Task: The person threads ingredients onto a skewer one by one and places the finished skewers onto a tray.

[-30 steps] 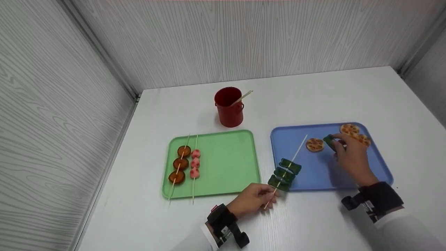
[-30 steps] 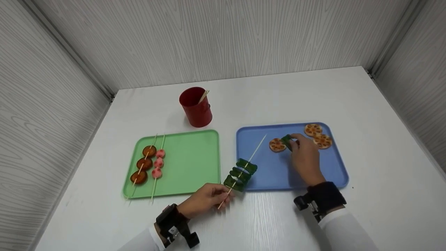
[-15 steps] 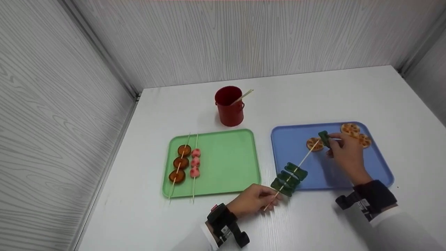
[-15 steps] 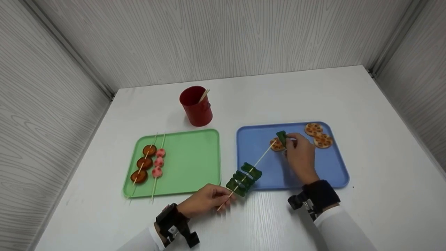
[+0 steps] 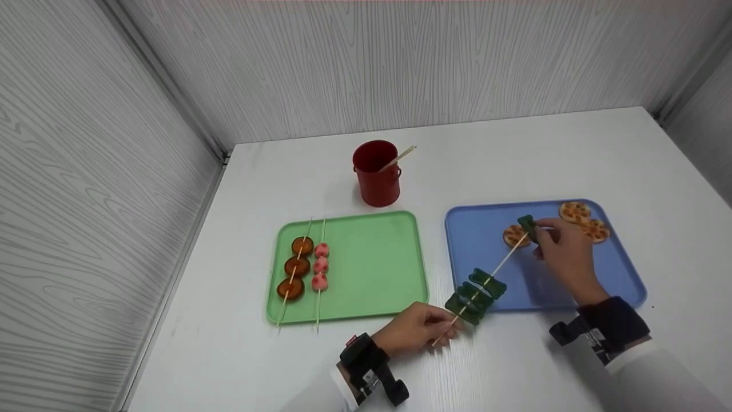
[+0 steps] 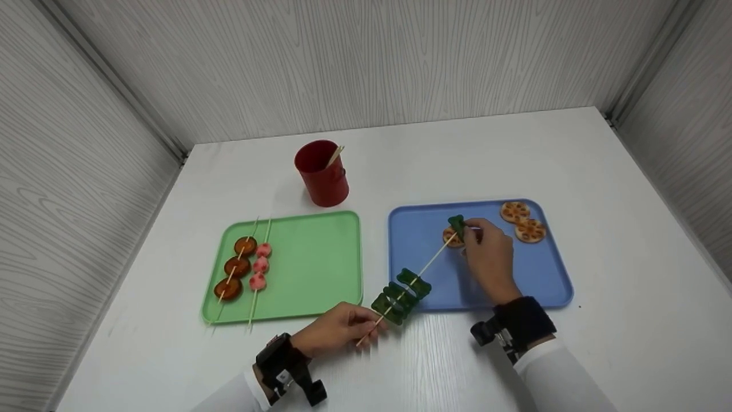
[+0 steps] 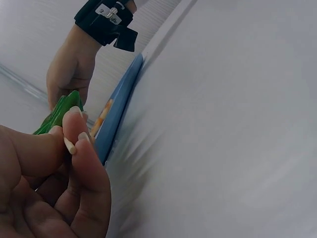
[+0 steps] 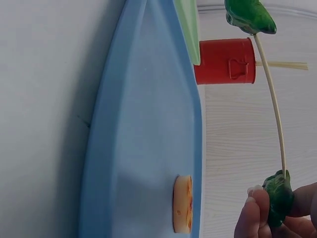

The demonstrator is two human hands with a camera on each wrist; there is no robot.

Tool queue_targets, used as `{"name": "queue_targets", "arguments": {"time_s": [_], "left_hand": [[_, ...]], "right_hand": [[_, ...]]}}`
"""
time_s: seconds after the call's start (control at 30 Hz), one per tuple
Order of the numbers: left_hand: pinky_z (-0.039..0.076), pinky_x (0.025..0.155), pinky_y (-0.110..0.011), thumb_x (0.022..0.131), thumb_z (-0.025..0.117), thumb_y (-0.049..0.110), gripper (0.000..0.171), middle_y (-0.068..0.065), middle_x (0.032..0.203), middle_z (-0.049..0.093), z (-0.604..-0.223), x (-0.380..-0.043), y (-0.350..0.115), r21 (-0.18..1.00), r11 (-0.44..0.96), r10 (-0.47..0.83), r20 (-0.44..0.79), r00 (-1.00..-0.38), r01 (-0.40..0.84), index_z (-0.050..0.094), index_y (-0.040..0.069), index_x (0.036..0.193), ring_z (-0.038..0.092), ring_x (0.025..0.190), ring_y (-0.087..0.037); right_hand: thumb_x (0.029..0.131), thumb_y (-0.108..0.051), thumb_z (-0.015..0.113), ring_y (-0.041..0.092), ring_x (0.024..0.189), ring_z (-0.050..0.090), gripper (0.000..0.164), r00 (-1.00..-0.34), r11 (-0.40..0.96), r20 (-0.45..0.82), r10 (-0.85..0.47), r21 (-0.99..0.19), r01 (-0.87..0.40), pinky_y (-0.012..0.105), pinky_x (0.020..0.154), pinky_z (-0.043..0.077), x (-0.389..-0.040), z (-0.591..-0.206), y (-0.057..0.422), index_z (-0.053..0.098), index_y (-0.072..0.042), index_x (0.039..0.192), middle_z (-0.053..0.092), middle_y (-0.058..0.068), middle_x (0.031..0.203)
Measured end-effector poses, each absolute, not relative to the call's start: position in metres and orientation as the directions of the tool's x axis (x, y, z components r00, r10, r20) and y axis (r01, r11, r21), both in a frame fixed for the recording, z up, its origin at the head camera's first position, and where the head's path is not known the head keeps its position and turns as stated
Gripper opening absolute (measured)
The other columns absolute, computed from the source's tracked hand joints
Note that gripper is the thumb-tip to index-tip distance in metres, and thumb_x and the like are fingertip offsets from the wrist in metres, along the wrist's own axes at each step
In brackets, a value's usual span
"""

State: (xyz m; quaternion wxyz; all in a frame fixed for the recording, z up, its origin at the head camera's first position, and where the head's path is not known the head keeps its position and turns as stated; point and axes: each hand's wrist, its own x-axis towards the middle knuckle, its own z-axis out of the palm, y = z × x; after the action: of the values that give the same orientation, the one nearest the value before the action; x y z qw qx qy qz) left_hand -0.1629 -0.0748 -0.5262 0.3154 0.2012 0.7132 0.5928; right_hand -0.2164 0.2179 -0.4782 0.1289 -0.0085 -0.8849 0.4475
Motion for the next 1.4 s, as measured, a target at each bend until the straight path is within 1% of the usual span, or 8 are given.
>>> {"name": "queue_targets", "arguments": {"time_s": [0.3,0.43,0.57,0.67,0.77,1.0,1.27,1.4], "left_hand": [[0.048,0.050,-0.018,0.097,0.055,0.003,0.020,-0.010,0.083,0.070,-0.526,-0.164,-0.073,0.963,0.260,0.650,-0.230,-0.724,-0.072,0.071,-0.001,0.109,0.059,0.061,-0.007],[0.047,0.050,-0.018,0.097,0.055,0.002,0.018,-0.013,0.086,0.070,-0.527,-0.164,-0.072,0.962,0.261,0.639,-0.238,-0.732,-0.085,0.070,-0.002,0.107,0.059,0.063,-0.008],[0.046,0.051,-0.017,0.097,0.054,0.001,0.018,-0.017,0.089,0.070,-0.528,-0.163,-0.071,0.963,0.256,0.641,-0.231,-0.732,-0.080,0.070,-0.003,0.106,0.059,0.064,-0.008],[0.046,0.051,-0.017,0.098,0.054,0.002,0.018,-0.017,0.089,0.070,-0.527,-0.164,-0.071,0.964,0.257,0.651,-0.224,-0.725,-0.066,0.070,-0.003,0.106,0.059,0.064,-0.007],[0.046,0.050,-0.017,0.098,0.053,0.002,0.019,-0.016,0.087,0.069,-0.528,-0.164,-0.070,0.965,0.254,0.663,-0.219,-0.716,-0.060,0.069,-0.003,0.107,0.058,0.063,-0.008],[0.046,0.052,-0.017,0.098,0.054,0.003,0.018,-0.008,0.083,0.068,-0.529,-0.164,-0.070,0.964,0.261,0.666,-0.221,-0.713,-0.055,0.069,-0.002,0.106,0.058,0.064,-0.006],[0.047,0.052,-0.016,0.098,0.054,0.002,0.017,-0.001,0.079,0.065,-0.531,-0.166,-0.070,0.960,0.276,0.651,-0.218,-0.727,-0.041,0.069,-0.002,0.104,0.057,0.062,-0.004],[0.048,0.053,-0.017,0.097,0.054,0.001,0.017,-0.001,0.080,0.065,-0.530,-0.165,-0.069,0.962,0.269,0.653,-0.223,-0.723,-0.054,0.068,-0.004,0.104,0.058,0.063,-0.005]], "right_hand": [[0.098,-0.007,0.058,0.002,0.065,0.064,0.020,-0.953,0.578,0.290,0.085,-0.794,-0.190,0.012,0.060,0.051,-0.213,-0.483,0.215,0.066,0.007,0.110,0.069,0.025,0.090],[0.097,-0.006,0.059,0.005,0.067,0.066,0.015,-0.953,0.569,0.289,0.093,-0.801,-0.187,0.011,0.061,0.052,-0.213,-0.485,0.211,0.063,0.006,0.105,0.070,0.026,0.090],[0.097,-0.005,0.057,0.007,0.068,0.067,0.014,-0.950,0.573,0.292,0.106,-0.799,-0.182,0.011,0.061,0.052,-0.212,-0.487,0.211,0.062,0.006,0.104,0.070,0.024,0.089],[0.098,-0.005,0.056,0.007,0.069,0.067,0.015,-0.951,0.571,0.294,0.099,-0.799,-0.188,0.012,0.061,0.053,-0.212,-0.488,0.212,0.061,0.007,0.105,0.070,0.024,0.091],[0.099,-0.005,0.054,0.005,0.071,0.067,0.017,-0.953,0.532,0.287,0.092,-0.823,-0.197,0.013,0.064,0.054,-0.210,-0.488,0.214,0.061,0.008,0.107,0.068,0.025,0.094],[0.101,-0.007,0.050,0.005,0.077,0.067,0.021,-0.954,0.438,0.291,0.075,-0.869,-0.231,0.016,0.070,0.056,-0.207,-0.487,0.214,0.058,0.010,0.111,0.067,0.025,0.100],[0.101,-0.004,0.049,0.004,0.077,0.066,0.018,-0.944,0.445,0.324,0.068,-0.856,-0.262,0.015,0.069,0.055,-0.209,-0.489,0.214,0.058,0.011,0.108,0.066,0.023,0.098],[0.102,-0.006,0.049,0.003,0.079,0.066,0.020,-0.953,0.446,0.299,0.049,-0.860,-0.247,0.015,0.070,0.055,-0.207,-0.490,0.212,0.056,0.008,0.114,0.067,0.025,0.101]]}}
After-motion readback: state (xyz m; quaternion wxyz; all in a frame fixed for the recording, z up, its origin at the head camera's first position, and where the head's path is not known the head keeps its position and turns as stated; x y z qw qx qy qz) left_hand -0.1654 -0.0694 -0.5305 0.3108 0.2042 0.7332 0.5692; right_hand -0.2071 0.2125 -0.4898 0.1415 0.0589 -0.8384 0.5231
